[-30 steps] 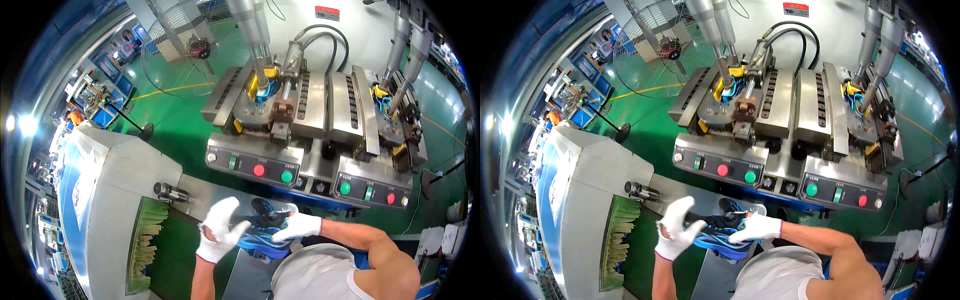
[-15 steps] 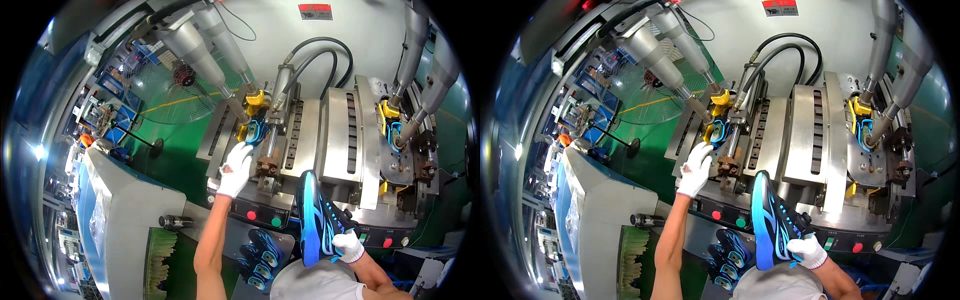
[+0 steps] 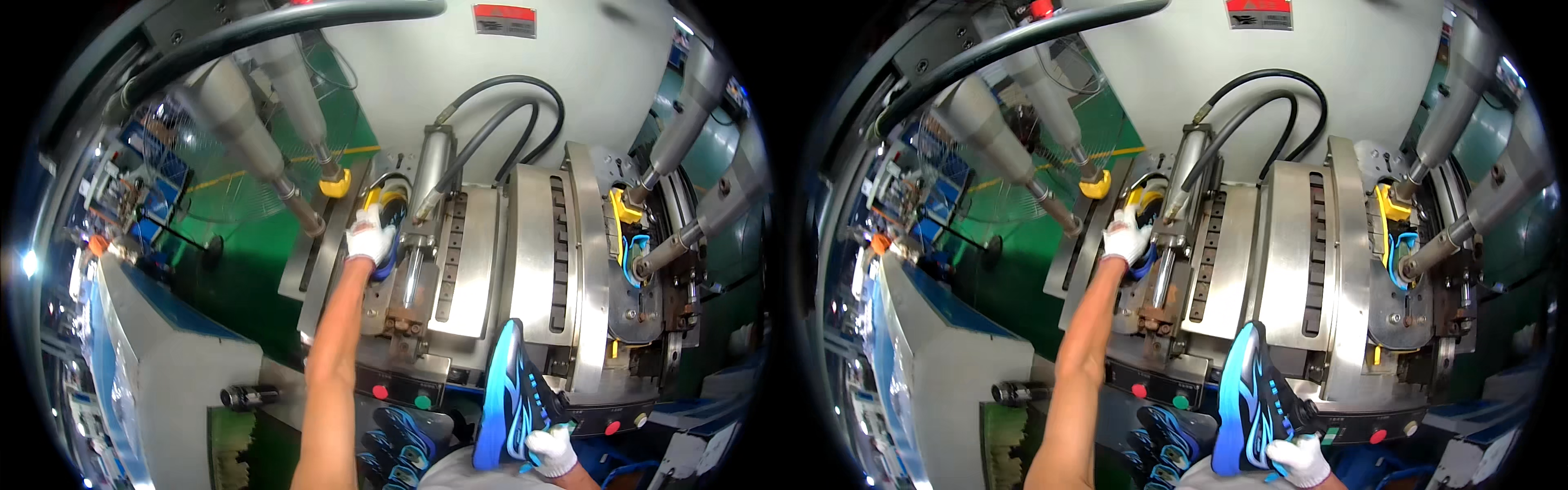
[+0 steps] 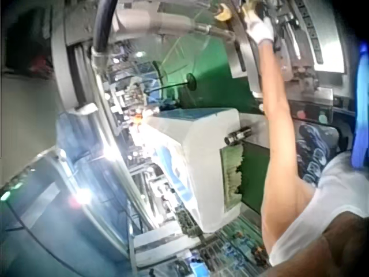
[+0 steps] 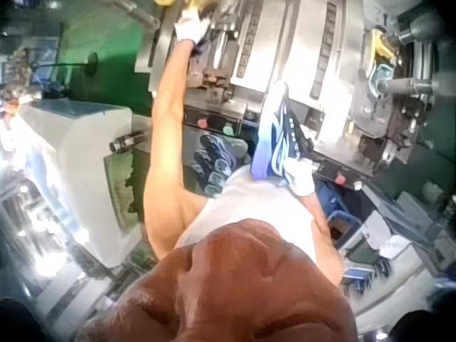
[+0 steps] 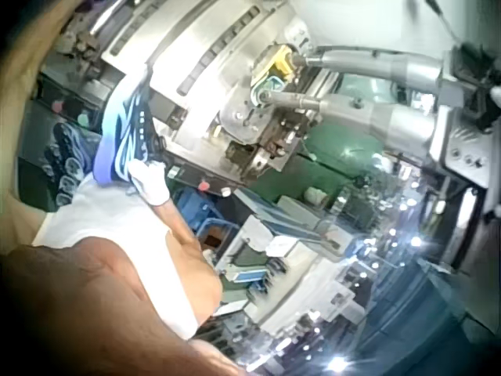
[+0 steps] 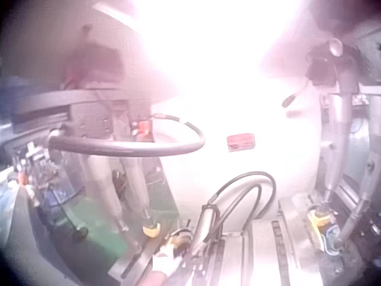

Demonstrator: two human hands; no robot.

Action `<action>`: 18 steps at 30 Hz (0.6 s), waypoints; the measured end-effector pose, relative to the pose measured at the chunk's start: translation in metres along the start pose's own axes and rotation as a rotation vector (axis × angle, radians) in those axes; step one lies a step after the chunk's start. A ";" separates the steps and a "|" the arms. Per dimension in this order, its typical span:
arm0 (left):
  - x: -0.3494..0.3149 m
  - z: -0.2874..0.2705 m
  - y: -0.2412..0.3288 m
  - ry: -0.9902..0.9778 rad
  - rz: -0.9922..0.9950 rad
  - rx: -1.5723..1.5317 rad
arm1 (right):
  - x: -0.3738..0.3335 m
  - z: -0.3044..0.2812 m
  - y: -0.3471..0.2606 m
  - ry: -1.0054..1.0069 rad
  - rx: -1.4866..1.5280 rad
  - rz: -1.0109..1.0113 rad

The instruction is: The person picks up shoes from a conveyor belt, places them into a pressing machine, and then transfers them into a finishing tunnel.

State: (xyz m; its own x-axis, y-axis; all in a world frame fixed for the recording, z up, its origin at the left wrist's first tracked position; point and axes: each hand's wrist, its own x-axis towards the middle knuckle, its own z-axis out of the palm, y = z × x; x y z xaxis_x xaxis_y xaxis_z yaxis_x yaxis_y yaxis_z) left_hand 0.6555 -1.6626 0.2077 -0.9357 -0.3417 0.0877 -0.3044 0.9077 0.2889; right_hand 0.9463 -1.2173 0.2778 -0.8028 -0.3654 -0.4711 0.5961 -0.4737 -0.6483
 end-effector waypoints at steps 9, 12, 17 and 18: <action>-0.148 -0.153 -0.010 0.356 0.102 -0.362 | 0.037 0.053 -0.003 0.006 -0.136 0.049; -0.249 -0.165 -0.043 0.538 0.112 -0.463 | 0.103 0.107 0.012 -0.080 -0.188 -0.045; -0.427 -0.152 -0.111 0.485 -0.230 -0.304 | 0.246 0.245 0.017 -0.328 0.010 0.031; -0.464 -0.138 -0.125 0.515 -0.285 -0.281 | 0.278 0.262 0.025 -0.249 -0.039 0.051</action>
State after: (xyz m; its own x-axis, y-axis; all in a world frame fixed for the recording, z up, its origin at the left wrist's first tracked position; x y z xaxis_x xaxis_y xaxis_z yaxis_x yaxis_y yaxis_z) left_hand 1.1527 -1.6513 0.2623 -0.5986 -0.6962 0.3962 -0.4047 0.6897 0.6005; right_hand 0.7417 -1.5410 0.2873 -0.7409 -0.5762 -0.3449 0.6305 -0.4201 -0.6527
